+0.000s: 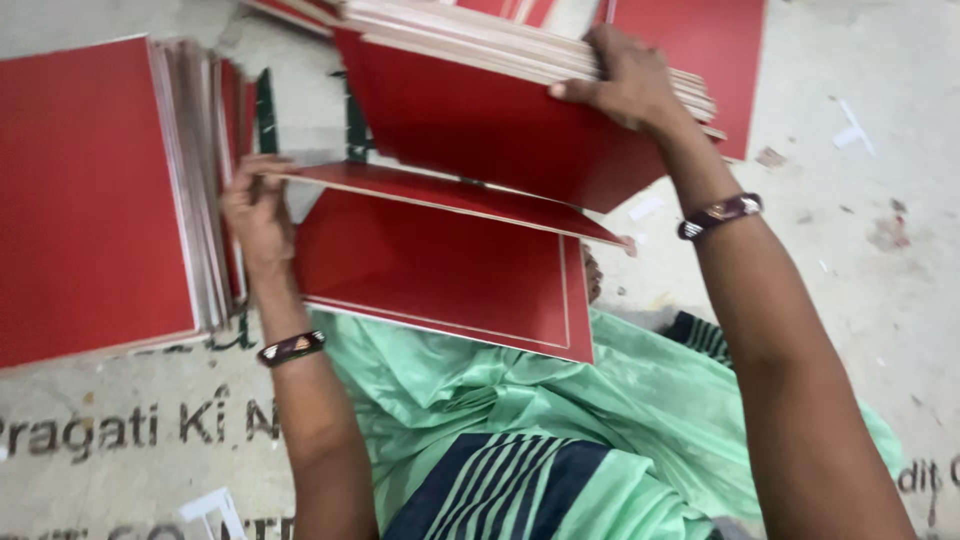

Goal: The person sits on the floor and assembles red book covers by inserting folded red paper into a cover shell. They repeatedly pick up a cover, open it, insert the folded paper, and place the assembled unit onto a growing stack.

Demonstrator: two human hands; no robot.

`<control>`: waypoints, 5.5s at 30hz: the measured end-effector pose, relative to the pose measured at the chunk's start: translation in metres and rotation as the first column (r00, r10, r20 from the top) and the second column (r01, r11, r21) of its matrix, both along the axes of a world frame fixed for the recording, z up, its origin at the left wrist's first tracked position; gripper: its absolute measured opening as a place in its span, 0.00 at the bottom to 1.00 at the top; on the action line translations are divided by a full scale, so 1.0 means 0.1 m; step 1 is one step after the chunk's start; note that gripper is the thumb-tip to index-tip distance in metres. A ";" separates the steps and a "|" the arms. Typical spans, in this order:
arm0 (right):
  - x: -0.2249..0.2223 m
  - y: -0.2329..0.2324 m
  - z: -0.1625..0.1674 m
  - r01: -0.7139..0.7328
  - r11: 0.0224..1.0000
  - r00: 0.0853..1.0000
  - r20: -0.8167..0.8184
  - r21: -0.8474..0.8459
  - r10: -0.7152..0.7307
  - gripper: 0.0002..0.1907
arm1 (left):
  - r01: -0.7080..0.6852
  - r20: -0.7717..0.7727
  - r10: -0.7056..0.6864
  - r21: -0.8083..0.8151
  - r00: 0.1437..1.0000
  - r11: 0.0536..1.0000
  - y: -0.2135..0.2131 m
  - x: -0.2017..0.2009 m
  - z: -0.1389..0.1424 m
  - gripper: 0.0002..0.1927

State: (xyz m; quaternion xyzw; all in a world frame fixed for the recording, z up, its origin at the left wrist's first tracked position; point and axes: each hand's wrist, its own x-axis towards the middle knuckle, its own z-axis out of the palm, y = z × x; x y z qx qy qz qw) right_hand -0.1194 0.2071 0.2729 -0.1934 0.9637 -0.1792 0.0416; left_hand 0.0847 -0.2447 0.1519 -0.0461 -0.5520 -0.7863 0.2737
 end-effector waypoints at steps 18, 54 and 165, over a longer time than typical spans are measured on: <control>0.28 0.08 0.22 -0.322 0.927 0.946 -0.024 -0.191 0.323 0.12 | -0.433 0.479 0.422 -0.094 0.770 0.896 0.86 -0.77 0.36 0.52; 0.71 -0.09 0.26 -0.290 0.948 0.955 -0.096 -0.129 0.279 0.10 | 0.007 0.410 -0.139 0.308 0.901 0.952 2.33 -0.31 0.54 0.60; 0.04 0.09 0.11 -0.047 0.919 0.996 0.050 -0.390 0.073 0.21 | -0.044 0.538 -0.146 0.323 0.830 0.945 2.15 0.33 0.20 0.13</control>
